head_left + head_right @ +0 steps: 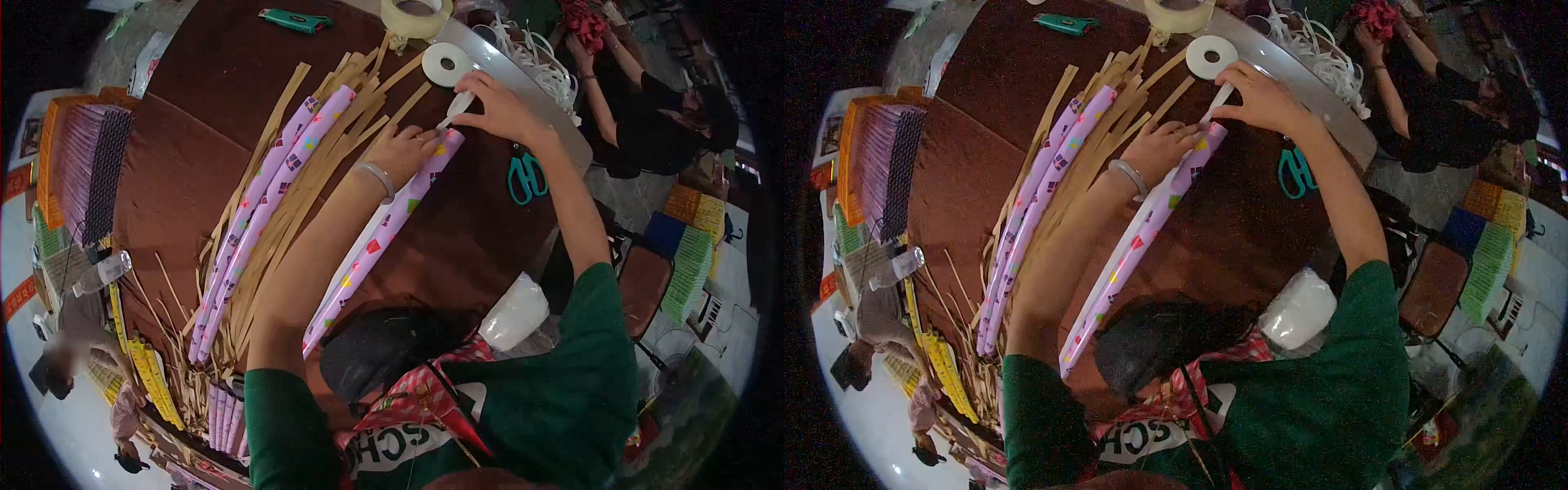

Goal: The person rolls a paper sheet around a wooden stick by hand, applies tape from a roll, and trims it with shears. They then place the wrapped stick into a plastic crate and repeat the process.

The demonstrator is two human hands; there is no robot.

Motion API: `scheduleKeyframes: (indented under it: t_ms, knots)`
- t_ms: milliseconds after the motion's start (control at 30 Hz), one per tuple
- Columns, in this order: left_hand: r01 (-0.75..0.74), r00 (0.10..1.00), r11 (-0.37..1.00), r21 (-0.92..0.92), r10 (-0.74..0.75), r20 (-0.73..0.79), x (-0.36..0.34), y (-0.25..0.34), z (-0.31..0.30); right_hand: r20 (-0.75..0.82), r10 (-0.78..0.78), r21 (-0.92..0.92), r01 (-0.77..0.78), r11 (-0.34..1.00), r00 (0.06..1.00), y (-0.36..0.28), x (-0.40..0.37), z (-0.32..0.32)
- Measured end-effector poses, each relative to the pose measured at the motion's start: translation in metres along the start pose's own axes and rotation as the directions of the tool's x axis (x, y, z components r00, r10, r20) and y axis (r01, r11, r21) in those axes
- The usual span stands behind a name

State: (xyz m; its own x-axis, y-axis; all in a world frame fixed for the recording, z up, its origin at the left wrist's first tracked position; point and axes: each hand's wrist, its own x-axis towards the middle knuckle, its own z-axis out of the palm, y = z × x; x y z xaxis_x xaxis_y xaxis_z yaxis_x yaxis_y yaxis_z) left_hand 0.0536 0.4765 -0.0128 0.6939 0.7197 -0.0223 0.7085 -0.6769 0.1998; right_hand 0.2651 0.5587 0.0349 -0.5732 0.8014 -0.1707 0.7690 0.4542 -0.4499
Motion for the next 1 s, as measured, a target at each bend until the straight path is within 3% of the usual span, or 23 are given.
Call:
scheduleKeyframes:
  t_ms: [67, 100, 133, 200, 233, 333, 400, 433, 467, 533, 600, 633, 700, 733, 867, 1000]
  knots:
    - [0.009, 0.999, 0.996, -0.089, -0.012, -0.035, 0.003, -0.002, -0.001, -0.022, 0.001, 0.088, 0.0, 0.996, 1.0, 0.007, 0.001, 0.005]
    - [0.1, 0.991, 0.973, -0.206, -0.079, 0.108, 0.009, -0.004, -0.014, -0.026, -0.003, 0.088, 0.005, 0.996, 1.0, 0.008, 0.0, 0.007]
    - [0.102, 0.991, 0.974, -0.2, -0.082, 0.107, 0.015, -0.004, -0.018, -0.046, 0.025, 0.092, -0.021, 0.996, 0.999, 0.007, 0.0, 0.009]
    - [0.382, 0.909, 0.775, -0.503, -0.412, 0.057, 0.031, 0.003, -0.02, -0.094, 0.06, 0.112, -0.05, 0.993, 0.994, 0.006, -0.001, 0.013]
    - [0.384, 0.891, 0.783, -0.489, -0.454, -0.027, 0.038, 0.005, -0.018, -0.096, 0.058, 0.113, -0.047, 0.993, 0.994, 0.006, -0.002, 0.014]
    - [0.297, 0.914, 0.87, -0.393, -0.378, -0.146, 0.06, 0.006, -0.021, -0.174, 0.041, 0.182, -0.009, 0.983, 0.984, 0.009, -0.01, 0.021]
    - [0.423, 0.897, 0.837, -0.348, -0.441, 0.029, 0.069, 0.013, -0.03, -0.26, 0.028, 0.256, 0.04, 0.966, 0.965, 0.01, -0.017, 0.026]
    - [0.399, 0.905, 0.85, -0.343, -0.425, 0.0, 0.07, 0.016, -0.035, -0.339, 0.017, 0.319, 0.098, 0.943, 0.941, 0.01, -0.023, 0.028]
    - [0.408, 0.906, 0.856, -0.317, -0.422, 0.028, 0.071, 0.019, -0.038, -0.404, 0.002, 0.248, 0.108, 0.963, 0.915, 0.012, -0.031, 0.027]
    - [0.379, 0.918, 0.875, -0.302, -0.397, 0.002, 0.076, 0.012, -0.023, -0.354, 0.265, 0.215, -0.198, 0.956, 0.897, -0.005, -0.067, 0.016]
    - [0.358, 0.923, 0.878, -0.319, -0.383, -0.018, 0.075, 0.008, -0.02, -0.4, 0.328, 0.048, -0.338, 0.94, 0.856, -0.01, -0.11, 0.023]
    - [0.357, 0.932, 0.885, -0.299, -0.359, 0.053, 0.078, 0.003, -0.024, -0.412, 0.333, -0.071, -0.395, 0.916, 0.848, -0.007, -0.131, 0.032]
    - [0.36, 0.933, 0.884, -0.3, -0.342, 0.111, 0.078, 0.0, -0.033, -0.304, 0.437, -0.17, -0.499, 0.849, 0.847, -0.002, -0.163, 0.049]
    - [0.404, 0.913, 0.871, -0.28, -0.364, 0.187, 0.082, -0.003, -0.034, -0.363, 0.358, -0.158, -0.436, 0.886, 0.86, 0.0, -0.172, 0.056]
    - [0.329, 0.944, 0.901, -0.282, -0.31, 0.112, 0.082, -0.014, -0.028, -0.277, 0.39, -0.07, -0.424, 0.903, 0.878, 0.014, -0.175, 0.054]
    - [0.313, 0.95, 0.889, -0.334, -0.296, 0.103, 0.083, -0.012, -0.033, -0.25, 0.339, -0.184, -0.388, 0.903, 0.907, 0.026, -0.164, 0.045]
